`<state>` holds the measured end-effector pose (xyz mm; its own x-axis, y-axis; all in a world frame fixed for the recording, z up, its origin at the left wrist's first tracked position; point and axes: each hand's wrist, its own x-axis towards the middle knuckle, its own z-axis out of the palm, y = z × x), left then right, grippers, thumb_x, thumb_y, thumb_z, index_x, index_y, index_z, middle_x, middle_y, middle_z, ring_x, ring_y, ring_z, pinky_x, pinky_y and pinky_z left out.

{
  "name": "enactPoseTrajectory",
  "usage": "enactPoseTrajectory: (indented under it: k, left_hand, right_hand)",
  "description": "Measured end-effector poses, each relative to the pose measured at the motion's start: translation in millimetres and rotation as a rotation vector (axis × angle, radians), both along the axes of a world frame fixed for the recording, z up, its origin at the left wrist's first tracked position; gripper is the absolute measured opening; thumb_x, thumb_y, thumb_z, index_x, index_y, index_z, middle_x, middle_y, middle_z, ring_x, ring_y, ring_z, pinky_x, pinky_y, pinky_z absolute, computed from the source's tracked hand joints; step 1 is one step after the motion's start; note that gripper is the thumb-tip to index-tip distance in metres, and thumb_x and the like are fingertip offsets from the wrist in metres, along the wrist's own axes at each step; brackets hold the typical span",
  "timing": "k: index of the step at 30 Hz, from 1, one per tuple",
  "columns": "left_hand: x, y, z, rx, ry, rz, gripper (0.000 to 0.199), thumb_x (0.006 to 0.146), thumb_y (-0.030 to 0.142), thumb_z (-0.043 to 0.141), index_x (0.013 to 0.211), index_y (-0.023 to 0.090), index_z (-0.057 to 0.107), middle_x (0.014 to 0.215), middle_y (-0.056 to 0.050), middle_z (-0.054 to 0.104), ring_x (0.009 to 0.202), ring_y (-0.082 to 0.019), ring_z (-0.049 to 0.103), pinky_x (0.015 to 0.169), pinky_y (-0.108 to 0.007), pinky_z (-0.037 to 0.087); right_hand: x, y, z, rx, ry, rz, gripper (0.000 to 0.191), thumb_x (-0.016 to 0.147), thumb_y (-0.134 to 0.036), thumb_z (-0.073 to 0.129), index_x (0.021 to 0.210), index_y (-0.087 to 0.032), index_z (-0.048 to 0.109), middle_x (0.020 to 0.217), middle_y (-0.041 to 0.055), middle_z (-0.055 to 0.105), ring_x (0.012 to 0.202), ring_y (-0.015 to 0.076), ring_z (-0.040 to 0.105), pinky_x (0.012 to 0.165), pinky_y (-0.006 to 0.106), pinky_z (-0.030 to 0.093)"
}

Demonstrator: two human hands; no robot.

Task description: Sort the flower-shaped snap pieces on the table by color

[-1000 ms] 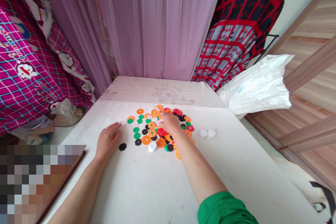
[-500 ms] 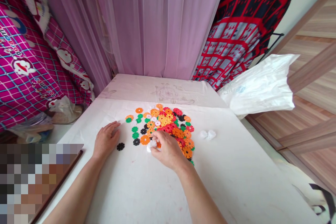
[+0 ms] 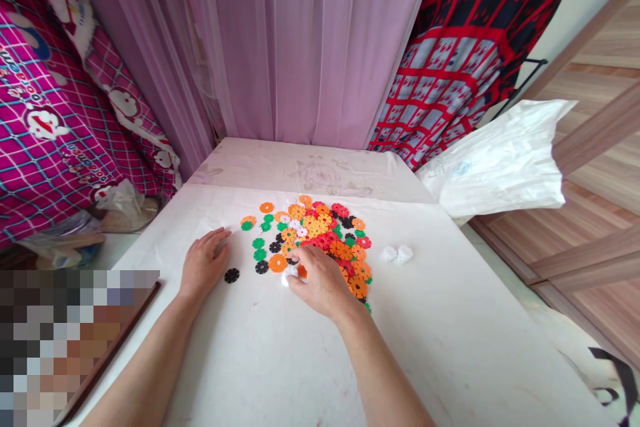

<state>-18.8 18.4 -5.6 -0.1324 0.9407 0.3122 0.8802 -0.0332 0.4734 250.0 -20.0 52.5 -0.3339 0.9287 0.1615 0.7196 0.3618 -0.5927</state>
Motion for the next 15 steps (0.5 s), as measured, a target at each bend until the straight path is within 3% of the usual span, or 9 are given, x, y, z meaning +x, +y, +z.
enactPoseTrajectory:
  k: [3, 6, 9, 15]
  left_hand:
    - [0, 0, 0.9, -0.007, 0.001, -0.008, 0.036, 0.088, 0.029, 0.043, 0.115, 0.021, 0.066, 0.131, -0.010, 0.063, 0.124, -0.027, 0.056, 0.110, -0.050, 0.036]
    - [1, -1, 1.8, -0.006, -0.001, 0.000, 0.036, 0.088, 0.029, 0.044, 0.115, 0.022, 0.066, 0.131, -0.009, 0.063, 0.124, -0.027, 0.056, 0.111, -0.051, 0.035]
    - [1, -1, 1.6, -0.006, -0.005, 0.009, 0.035, 0.088, 0.029, 0.045, 0.115, 0.024, 0.066, 0.131, -0.008, 0.064, 0.124, -0.027, 0.056, 0.111, -0.051, 0.034]
    - [1, 0, 0.3, -0.014, 0.002, 0.008, 0.036, 0.089, 0.029, 0.043, 0.116, 0.023, 0.066, 0.132, -0.009, 0.063, 0.126, -0.027, 0.054, 0.111, -0.052, 0.034]
  right_hand:
    - [11, 11, -1.0, 0.054, -0.016, -0.027, 0.018, 0.083, -0.016, 0.054, 0.097, -0.023, 0.063, 0.103, 0.0031, 0.068, 0.099, 0.0169, 0.061, 0.087, 0.030, 0.047]
    - [18, 31, -1.6, 0.079, -0.128, -0.138, 0.017, 0.084, -0.014, 0.053, 0.091, -0.023, 0.066, 0.098, 0.0032, 0.069, 0.096, 0.0172, 0.061, 0.086, 0.030, 0.046]
    - [17, 54, -2.5, 0.087, -0.257, -0.207, 0.017, 0.083, -0.015, 0.057, 0.094, -0.023, 0.068, 0.103, 0.0040, 0.070, 0.100, 0.0185, 0.060, 0.089, 0.031, 0.044]
    - [7, 83, -1.8, 0.082, -0.407, -0.009, 0.020, 0.083, -0.022, 0.064, 0.103, -0.022, 0.067, 0.108, 0.0036, 0.070, 0.106, 0.0204, 0.056, 0.094, 0.033, 0.040]
